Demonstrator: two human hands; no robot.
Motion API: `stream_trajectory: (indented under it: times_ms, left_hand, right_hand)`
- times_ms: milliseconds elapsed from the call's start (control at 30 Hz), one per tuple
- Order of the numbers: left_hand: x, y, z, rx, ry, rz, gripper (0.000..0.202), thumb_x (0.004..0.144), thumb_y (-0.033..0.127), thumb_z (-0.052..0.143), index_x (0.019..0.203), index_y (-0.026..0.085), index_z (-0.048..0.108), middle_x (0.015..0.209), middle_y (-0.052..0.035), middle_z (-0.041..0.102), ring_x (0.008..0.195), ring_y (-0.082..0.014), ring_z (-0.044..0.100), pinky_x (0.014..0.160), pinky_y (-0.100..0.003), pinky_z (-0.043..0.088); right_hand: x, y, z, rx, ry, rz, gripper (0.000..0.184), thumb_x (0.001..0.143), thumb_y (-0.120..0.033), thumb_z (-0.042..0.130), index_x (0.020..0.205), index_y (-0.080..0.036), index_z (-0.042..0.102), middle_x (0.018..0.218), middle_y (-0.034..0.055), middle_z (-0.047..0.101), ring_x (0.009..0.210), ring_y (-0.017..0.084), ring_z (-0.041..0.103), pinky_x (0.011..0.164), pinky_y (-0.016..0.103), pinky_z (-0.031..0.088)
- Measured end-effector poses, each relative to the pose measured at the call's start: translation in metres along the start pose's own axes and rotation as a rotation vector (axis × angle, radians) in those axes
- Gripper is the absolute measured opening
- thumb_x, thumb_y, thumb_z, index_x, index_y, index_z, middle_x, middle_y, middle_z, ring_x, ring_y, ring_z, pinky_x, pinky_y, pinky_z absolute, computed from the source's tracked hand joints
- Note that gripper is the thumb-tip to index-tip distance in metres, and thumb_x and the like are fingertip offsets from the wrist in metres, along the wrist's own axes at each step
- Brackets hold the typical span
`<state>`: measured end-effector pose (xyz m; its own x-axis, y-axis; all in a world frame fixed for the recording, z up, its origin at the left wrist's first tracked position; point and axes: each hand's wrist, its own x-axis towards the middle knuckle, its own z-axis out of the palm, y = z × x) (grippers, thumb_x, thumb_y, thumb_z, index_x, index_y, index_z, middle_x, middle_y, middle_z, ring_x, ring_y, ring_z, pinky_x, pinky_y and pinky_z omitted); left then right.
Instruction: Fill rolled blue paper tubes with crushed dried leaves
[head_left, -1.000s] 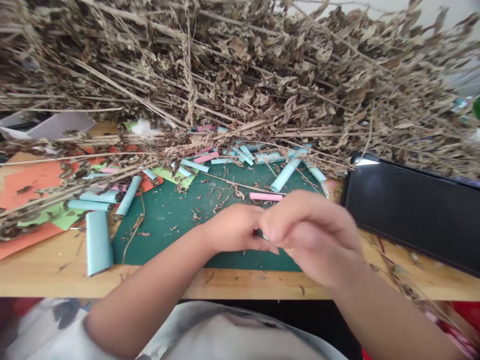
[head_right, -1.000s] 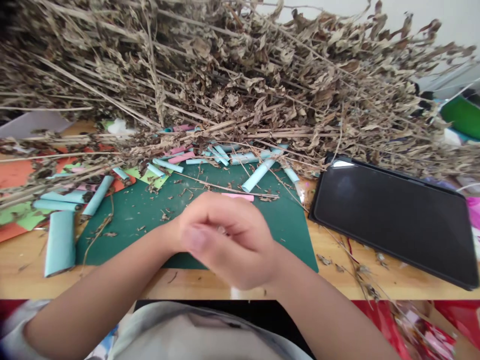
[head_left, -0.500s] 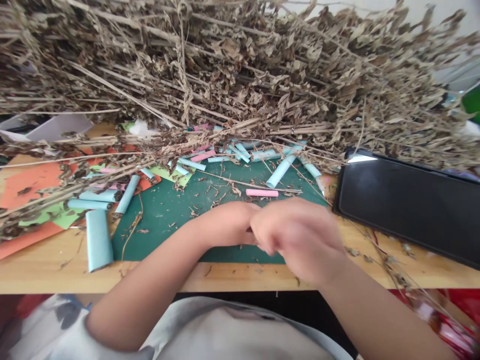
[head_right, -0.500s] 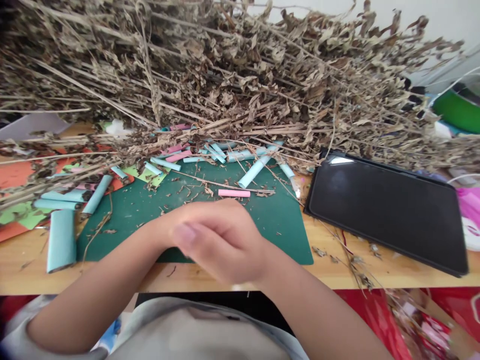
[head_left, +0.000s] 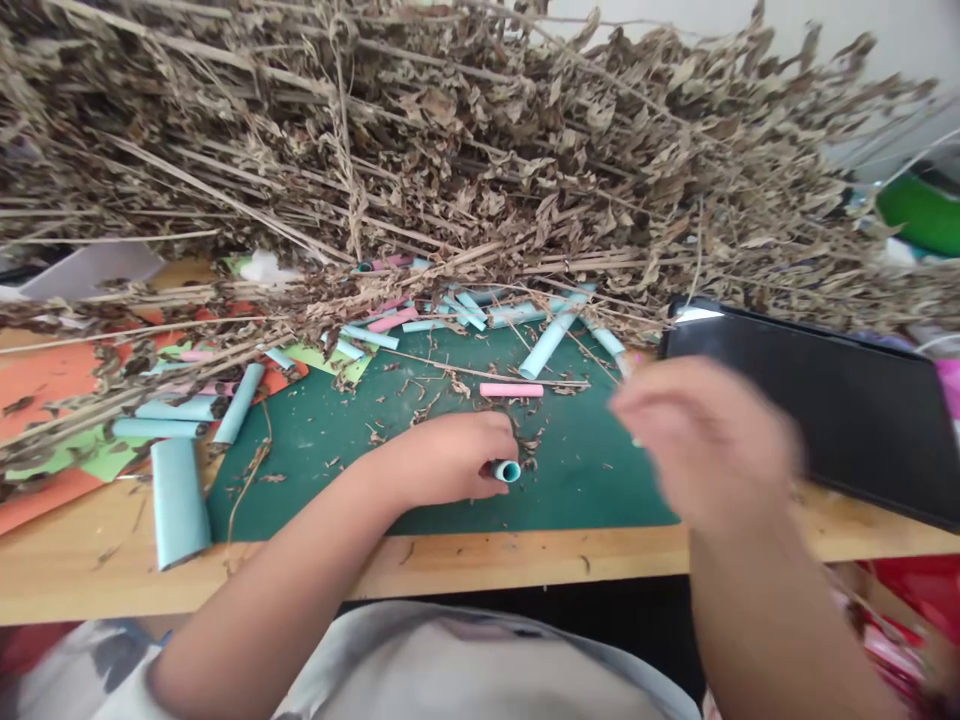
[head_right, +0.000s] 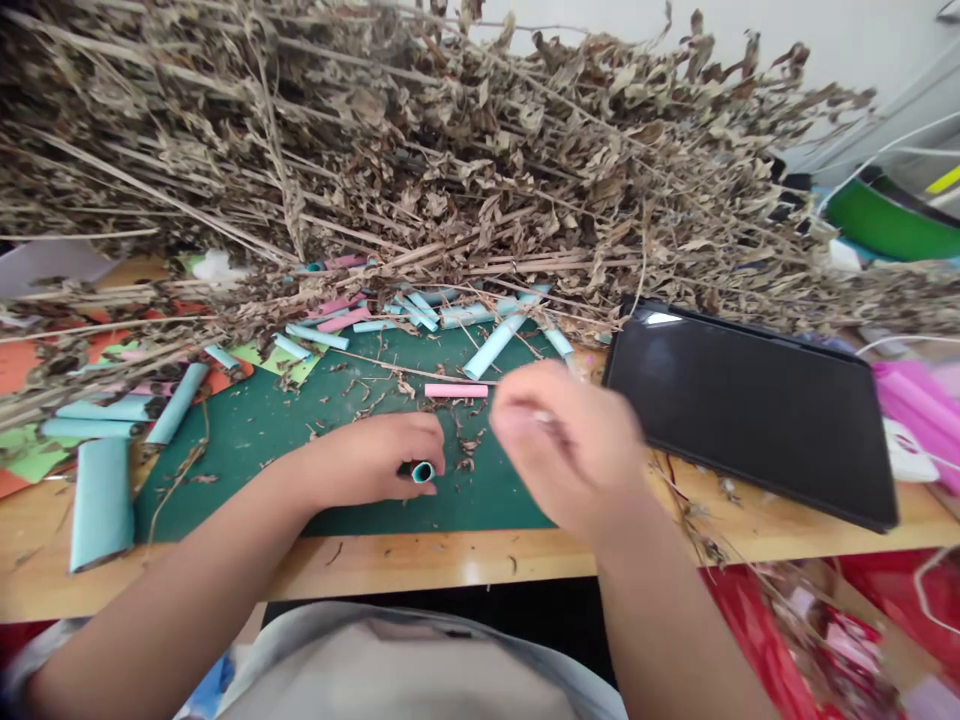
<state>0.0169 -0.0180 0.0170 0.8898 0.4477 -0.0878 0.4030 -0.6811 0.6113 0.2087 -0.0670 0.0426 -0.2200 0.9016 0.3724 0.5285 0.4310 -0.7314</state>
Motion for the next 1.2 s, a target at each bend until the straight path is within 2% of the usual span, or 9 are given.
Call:
stream_trajectory:
  times_ms: [100, 233, 367, 533, 700, 900, 1067, 1133, 1200]
  left_hand:
    - [-0.002, 0.001, 0.0, 0.086, 0.021, 0.011, 0.01, 0.07, 0.022, 0.061, 0.077, 0.015, 0.06, 0.079, -0.0017, 0.055, 0.068, -0.0118, 0.053, 0.058, -0.02, 0.039]
    - [-0.004, 0.002, 0.004, 0.224, 0.178, 0.131, 0.013, 0.077, 0.029, 0.052, 0.077, 0.017, 0.057, 0.079, -0.0006, 0.056, 0.069, -0.0119, 0.052, 0.059, -0.022, 0.038]
    - [-0.004, 0.003, 0.007, 0.347, 0.259, 0.187, 0.015, 0.08, 0.028, 0.047, 0.075, 0.016, 0.056, 0.077, -0.0023, 0.056, 0.071, -0.0138, 0.051, 0.064, -0.024, 0.039]
    - [-0.002, 0.002, 0.009, 0.35, 0.284, 0.197, 0.014, 0.08, 0.027, 0.047, 0.08, 0.016, 0.056, 0.082, -0.004, 0.057, 0.077, -0.0156, 0.05, 0.07, -0.027, 0.04]
    - [0.0, 0.0, 0.011, 0.282, 0.24, 0.152, 0.014, 0.08, 0.029, 0.048, 0.083, 0.018, 0.055, 0.085, -0.003, 0.056, 0.077, -0.0147, 0.051, 0.069, -0.025, 0.04]
    - [0.0, 0.001, 0.008, 0.101, 0.129, 0.018, 0.019, 0.075, 0.035, 0.055, 0.082, 0.017, 0.054, 0.084, -0.0019, 0.056, 0.076, -0.0137, 0.052, 0.065, -0.022, 0.04]
    - [0.001, 0.001, 0.006, 0.085, 0.093, -0.018, 0.017, 0.075, 0.029, 0.055, 0.088, 0.017, 0.054, 0.086, -0.0025, 0.058, 0.08, -0.0155, 0.053, 0.069, -0.025, 0.04]
    - [0.001, 0.001, 0.006, 0.09, 0.088, -0.014, 0.016, 0.075, 0.027, 0.055, 0.087, 0.017, 0.054, 0.086, -0.0027, 0.058, 0.08, -0.0157, 0.053, 0.069, -0.026, 0.04]
    - [0.001, 0.001, 0.007, 0.094, 0.087, -0.007, 0.014, 0.076, 0.027, 0.054, 0.087, 0.017, 0.054, 0.086, -0.0027, 0.058, 0.08, -0.0156, 0.053, 0.069, -0.026, 0.041]
  right_hand:
    - [-0.001, 0.026, 0.018, -0.264, -0.048, -0.006, 0.017, 0.083, -0.022, 0.041, 0.09, -0.017, 0.055, 0.077, 0.0045, 0.058, 0.071, 0.017, 0.054, 0.063, 0.03, 0.044]
    - [-0.009, 0.049, 0.038, -0.425, -0.076, -0.047, 0.024, 0.083, -0.017, 0.036, 0.104, -0.014, 0.047, 0.096, 0.0104, 0.055, 0.088, 0.02, 0.051, 0.075, 0.034, 0.042]
    - [-0.014, 0.047, 0.038, -0.554, -0.081, 0.0, 0.025, 0.08, -0.017, 0.042, 0.103, -0.018, 0.051, 0.107, 0.0104, 0.051, 0.1, 0.023, 0.044, 0.081, 0.038, 0.036]
    - [-0.019, 0.035, 0.037, -0.693, -0.177, 0.05, 0.013, 0.073, -0.032, 0.056, 0.084, -0.024, 0.059, 0.112, 0.0049, 0.052, 0.106, 0.027, 0.04, 0.088, 0.048, 0.02]
    - [-0.022, 0.03, 0.042, -0.733, -0.193, 0.066, 0.003, 0.075, -0.025, 0.056, 0.074, -0.022, 0.058, 0.1, 0.0023, 0.056, 0.097, 0.021, 0.045, 0.087, 0.043, 0.017]
    - [-0.027, 0.027, 0.04, -0.767, -0.279, -0.001, 0.008, 0.079, -0.022, 0.05, 0.075, -0.021, 0.056, 0.083, 0.0011, 0.059, 0.082, 0.018, 0.047, 0.073, 0.036, 0.022]
    - [-0.029, 0.027, 0.037, -0.735, -0.288, -0.034, 0.007, 0.079, -0.021, 0.051, 0.084, -0.022, 0.055, 0.086, 0.0011, 0.06, 0.08, 0.017, 0.046, 0.068, 0.033, 0.021]
    - [-0.028, 0.026, 0.036, -0.723, -0.314, -0.047, 0.013, 0.077, -0.024, 0.052, 0.091, -0.022, 0.053, 0.09, 0.0018, 0.059, 0.08, 0.018, 0.046, 0.068, 0.032, 0.022]
    - [-0.026, 0.024, 0.035, -0.731, -0.358, -0.055, 0.013, 0.078, -0.027, 0.052, 0.09, -0.023, 0.053, 0.09, 0.0018, 0.059, 0.079, 0.018, 0.045, 0.067, 0.032, 0.022]
